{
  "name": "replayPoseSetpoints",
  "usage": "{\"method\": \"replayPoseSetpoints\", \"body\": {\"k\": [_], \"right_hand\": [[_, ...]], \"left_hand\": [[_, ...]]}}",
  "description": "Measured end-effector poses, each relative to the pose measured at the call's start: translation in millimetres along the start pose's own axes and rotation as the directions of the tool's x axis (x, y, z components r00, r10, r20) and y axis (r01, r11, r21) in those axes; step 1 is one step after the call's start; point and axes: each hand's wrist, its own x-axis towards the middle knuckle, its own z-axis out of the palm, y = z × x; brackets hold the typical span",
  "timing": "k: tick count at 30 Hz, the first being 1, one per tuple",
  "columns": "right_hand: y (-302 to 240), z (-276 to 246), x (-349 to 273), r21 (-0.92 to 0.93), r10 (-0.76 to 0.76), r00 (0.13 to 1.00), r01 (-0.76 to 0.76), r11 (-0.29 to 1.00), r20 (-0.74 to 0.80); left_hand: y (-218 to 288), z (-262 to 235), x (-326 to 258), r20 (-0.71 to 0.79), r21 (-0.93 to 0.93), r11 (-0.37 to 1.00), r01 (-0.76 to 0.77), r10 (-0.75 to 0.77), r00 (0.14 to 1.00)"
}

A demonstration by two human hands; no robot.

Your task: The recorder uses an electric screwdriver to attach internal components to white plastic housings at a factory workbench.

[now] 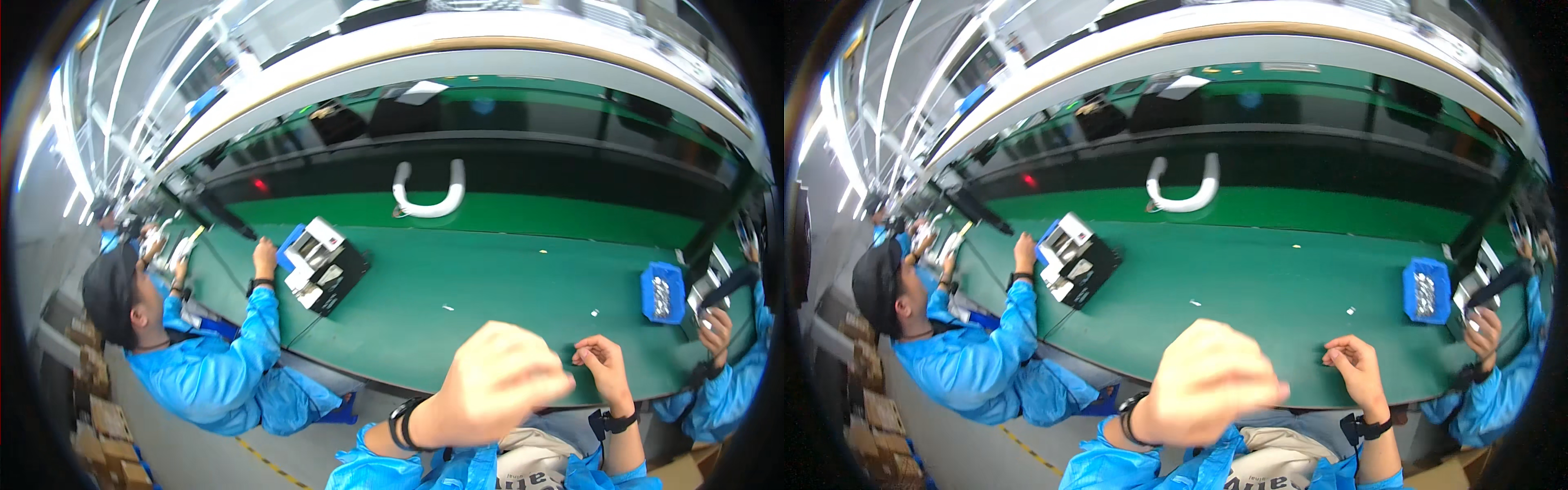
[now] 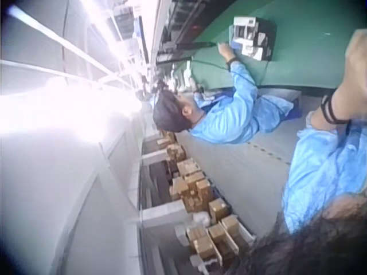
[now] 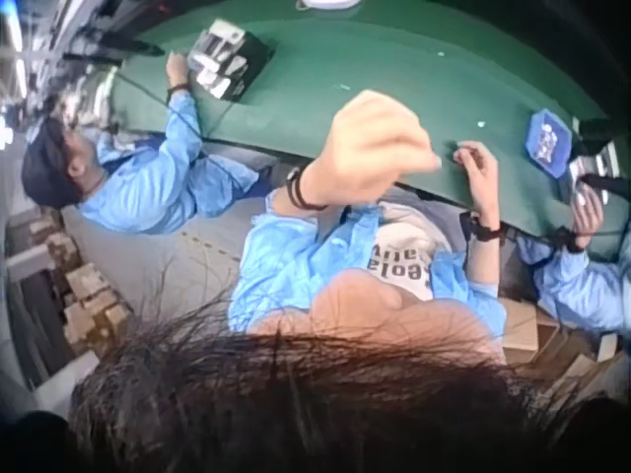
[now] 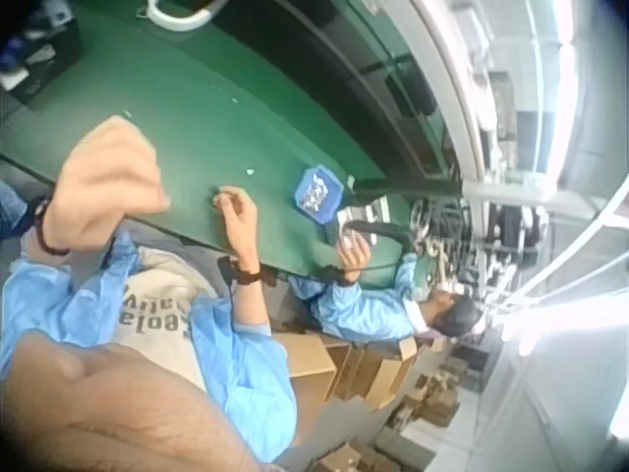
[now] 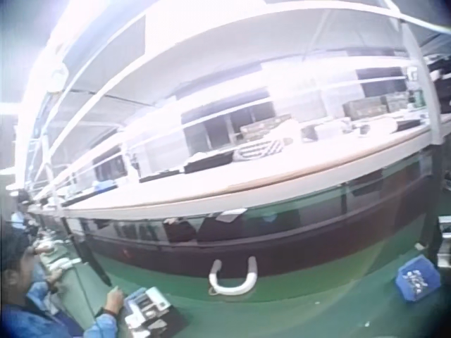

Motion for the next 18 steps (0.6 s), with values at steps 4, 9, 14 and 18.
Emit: {"method": "replayPoseSetpoints", "body": {"k": [4, 9, 14, 18], "right_hand": [[20.7, -6.4, 15.7, -0.048, -0.016, 1.000, 0.017, 0.999, 0.026], [23.0, 1.9, 21.4, 0.006, -0.043, 0.998, 0.043, 0.999, -0.041], [30.5, -3.9, 18.4, -0.027, -0.053, 0.998, 0.053, 0.998, -0.025], [31.7, -5.2, 20.6, -0.028, -0.045, 0.999, 0.045, 0.999, -0.003]], "left_hand": [[43.2, -43.1, 7.5, -0.110, 0.258, 0.960, -0.113, 0.146, 0.983], [57.5, -48.3, 10.0, -0.290, 0.431, 0.898, -0.091, 0.234, 0.928], [70.8, -50.1, 20.8, -0.363, 0.614, 0.782, -0.111, 0.404, 0.840], [85.8, -37.6, 29.8, -0.381, 0.721, 0.683, -0.112, 0.527, 0.760]]}}
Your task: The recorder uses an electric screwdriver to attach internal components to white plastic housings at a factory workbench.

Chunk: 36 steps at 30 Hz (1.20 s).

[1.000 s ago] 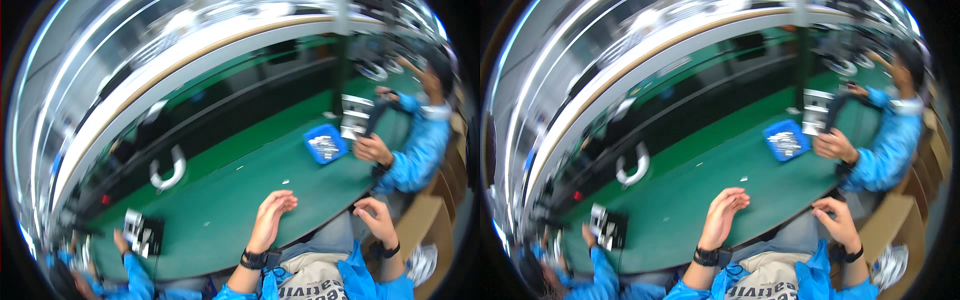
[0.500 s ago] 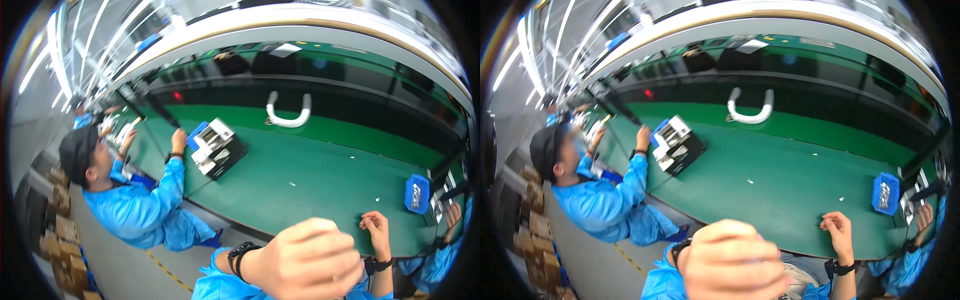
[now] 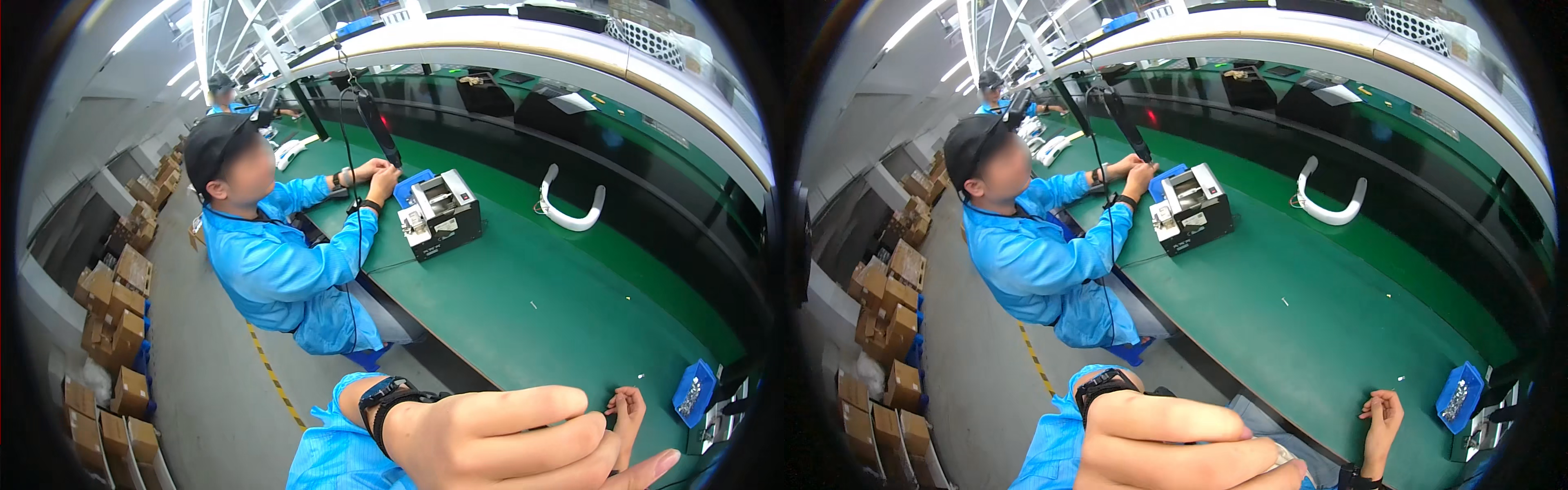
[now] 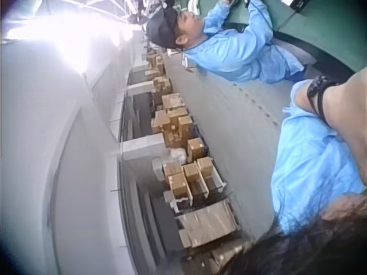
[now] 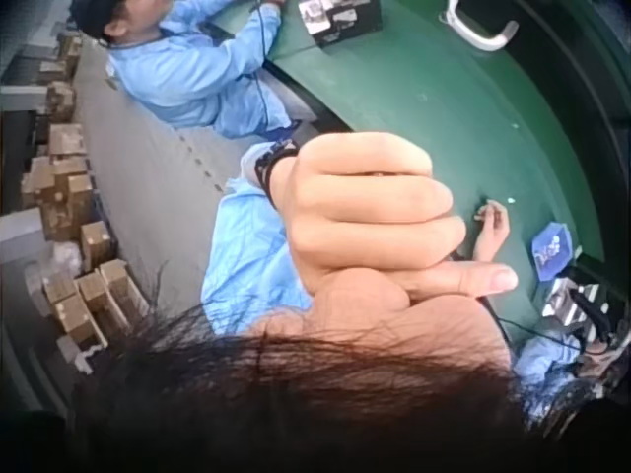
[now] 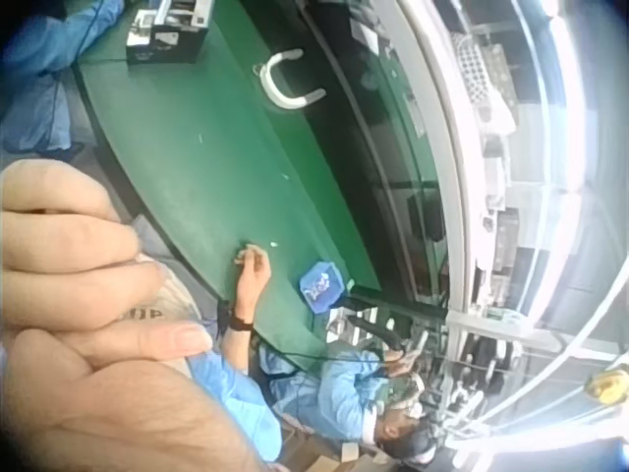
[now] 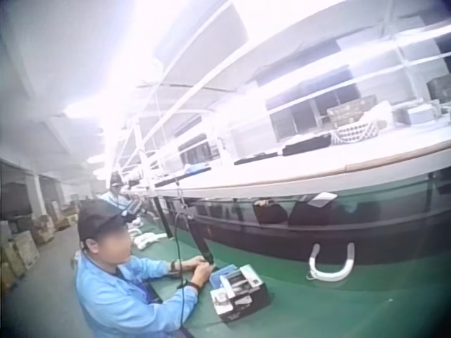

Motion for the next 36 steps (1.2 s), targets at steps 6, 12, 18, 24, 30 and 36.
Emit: {"method": "replayPoseSetpoints", "body": {"k": [6, 12, 18, 24, 30, 36], "right_hand": [[5.3, -2.2, -5.9, 0.027, -0.039, 0.999, 0.039, 0.999, -0.001], [5.7, -2.7, -7.1, 0.057, -0.063, 0.998, 0.062, 0.996, 0.011], [8.2, -5.0, -13.8, 0.059, -0.074, 0.997, 0.073, 0.996, 0.016], [8.4, -4.3, -14.8, 0.108, -0.072, 0.997, 0.068, 0.992, 0.034], [17.7, -8.9, -5.7, 0.064, -0.060, 0.996, 0.056, 0.996, 0.060], [14.5, -1.1, -4.2, 0.063, -0.041, 0.999, 0.039, 0.997, 0.035]], "left_hand": [[20.2, -23.5, 9.0, 0.220, 0.206, 0.968, -0.145, 0.099, 0.971], [47.4, -38.5, -10.5, 0.266, 0.212, 0.973, -0.093, 0.034, 0.963], [30.0, -40.5, -54.5, 0.231, 0.033, 0.998, 0.050, -0.057, 0.971], [72.7, -142.9, -208.2, 0.579, 0.385, 0.095, 0.918, -0.800, -0.160], [135.3, -217.4, -283.2, 0.691, 0.492, -0.364, 0.791, -0.390, -0.609], [51.7, -93.0, -267.8, 0.823, 0.192, -0.209, 0.959, -0.497, -0.274]]}}
